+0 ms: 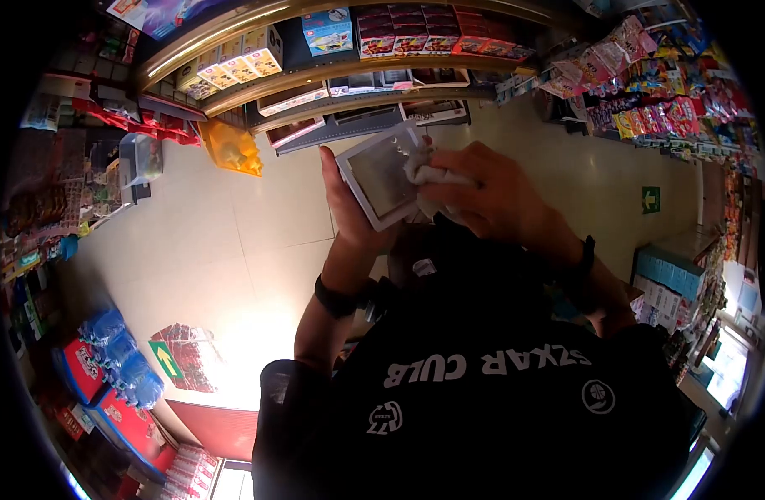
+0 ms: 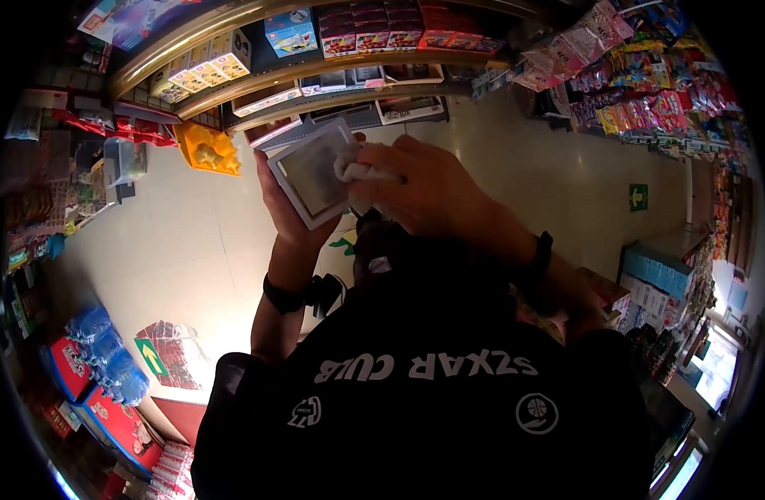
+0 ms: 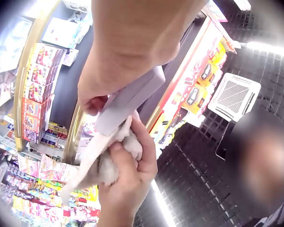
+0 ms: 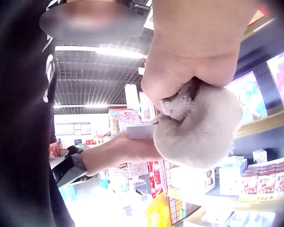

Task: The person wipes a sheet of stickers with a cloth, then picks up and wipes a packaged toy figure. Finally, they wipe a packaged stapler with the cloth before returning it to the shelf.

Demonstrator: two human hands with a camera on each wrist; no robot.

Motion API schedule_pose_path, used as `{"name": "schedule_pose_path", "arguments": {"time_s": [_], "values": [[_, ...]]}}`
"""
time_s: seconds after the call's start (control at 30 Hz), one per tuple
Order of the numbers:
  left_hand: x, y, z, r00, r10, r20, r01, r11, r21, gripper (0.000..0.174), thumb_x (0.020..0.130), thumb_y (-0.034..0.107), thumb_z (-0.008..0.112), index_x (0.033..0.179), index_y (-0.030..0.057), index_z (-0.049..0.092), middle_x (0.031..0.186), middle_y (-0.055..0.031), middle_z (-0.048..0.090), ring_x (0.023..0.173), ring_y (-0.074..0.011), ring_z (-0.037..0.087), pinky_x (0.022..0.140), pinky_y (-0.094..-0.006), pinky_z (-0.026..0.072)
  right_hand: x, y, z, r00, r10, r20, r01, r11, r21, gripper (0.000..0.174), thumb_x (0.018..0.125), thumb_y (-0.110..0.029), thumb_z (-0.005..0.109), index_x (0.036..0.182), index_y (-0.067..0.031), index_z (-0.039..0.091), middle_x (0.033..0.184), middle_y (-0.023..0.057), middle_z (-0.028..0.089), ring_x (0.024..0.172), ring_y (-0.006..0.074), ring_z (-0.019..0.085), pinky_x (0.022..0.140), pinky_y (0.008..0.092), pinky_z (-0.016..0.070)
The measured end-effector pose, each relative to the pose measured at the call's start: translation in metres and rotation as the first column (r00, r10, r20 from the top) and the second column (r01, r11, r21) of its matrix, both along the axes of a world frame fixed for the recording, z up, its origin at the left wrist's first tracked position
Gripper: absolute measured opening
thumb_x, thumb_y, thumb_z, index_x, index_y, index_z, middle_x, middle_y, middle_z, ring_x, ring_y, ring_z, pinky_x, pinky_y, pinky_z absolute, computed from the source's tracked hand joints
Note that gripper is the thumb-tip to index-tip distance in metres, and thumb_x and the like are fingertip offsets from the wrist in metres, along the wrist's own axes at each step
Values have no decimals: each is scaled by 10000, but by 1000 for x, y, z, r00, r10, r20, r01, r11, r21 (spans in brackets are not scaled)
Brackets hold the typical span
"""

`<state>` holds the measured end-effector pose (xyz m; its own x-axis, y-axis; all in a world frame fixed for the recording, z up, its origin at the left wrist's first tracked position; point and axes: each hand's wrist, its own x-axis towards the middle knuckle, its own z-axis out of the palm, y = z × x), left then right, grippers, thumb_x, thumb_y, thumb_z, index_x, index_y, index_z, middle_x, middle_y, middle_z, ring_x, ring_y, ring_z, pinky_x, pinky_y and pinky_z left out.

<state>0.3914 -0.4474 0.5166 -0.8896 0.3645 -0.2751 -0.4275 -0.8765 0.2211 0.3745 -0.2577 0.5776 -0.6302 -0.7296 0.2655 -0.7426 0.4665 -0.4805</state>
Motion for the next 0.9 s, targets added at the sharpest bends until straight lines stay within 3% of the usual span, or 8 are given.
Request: {"name": "schedule_pose_path", "arguments": {"time_s": [0.13,0.23,0.33,0.43,0.63,0.77,0.83,0.9], "values": [[-9,-1,0,997,32,64,-25,993,-112,997,857,801,183,1390,-14,396,1283,-241,536,1122,-366,564,960,-445,463,12,4,-8,998,55,18,-56,997,52,349,674,-82,729,1007,-162,666,1178,59,594,854,246,617,732,364,521],[-14,14,3,998,-8,59,18,984,-178,1012,848,813,180,1387,-16,399,1268,-229,550,1119,-355,568,947,-435,473,10,3,1,989,146,26,-146,989,-29,339,684,-93,719,1012,-160,665,1172,57,594,854,245,616,727,366,523],[-17,32,-6,998,-61,-17,57,979,-197,1015,842,823,194,1383,-8,408,1251,-210,564,1118,-329,575,936,-417,483,7,6,9,992,124,7,-121,980,-160,343,689,-104,714,1024,-159,664,1167,62,592,880,251,618,742,371,523],[-18,54,3,994,-103,-44,90,968,-235,971,853,806,257,1383,6,406,1254,-189,557,1125,-299,576,942,-401,488,-2,18,14,999,14,-34,-20,984,-180,364,703,-102,712,1057,-166,657,1156,75,589,916,264,619,756,379,524],[-30,119,30,997,-34,-65,6,916,-400,897,896,751,253,1372,8,413,1252,-170,553,1130,-283,564,961,-384,472,-39,78,22,980,-159,-116,120,950,-290,424,718,-132,718,1129,-179,629,1162,110,571,952,291,615,768,398,531],[-59,168,40,993,-17,-118,-46,857,-513,921,894,757,219,1357,-11,429,1255,-173,554,1160,-300,543,1006,-399,431,-46,142,19,1000,17,15,-14,983,-183,405,728,-163,720,1120,-172,620,1166,122,565,1005,304,611,781,405,537],[-70,192,36,993,-22,-118,-28,913,-408,926,893,758,213,1365,-12,420,1263,-175,550,1167,-307,537,1025,-412,414,-55,184,25,994,87,67,-78,989,-127,349,761,-191,714,1091,-161,605,1157,119,569,1050,299,603,771,399,541],[-82,217,44,992,-36,-122,-5,947,-320,909,894,758,219,1366,9,421,1265,-156,548,1164,-301,530,1059,-426,378,-73,222,30,999,-6,-47,-2,984,-180,359,760,-168,710,1101,-157,601,1149,117,583,1054,305,605,769,403,541]]}}
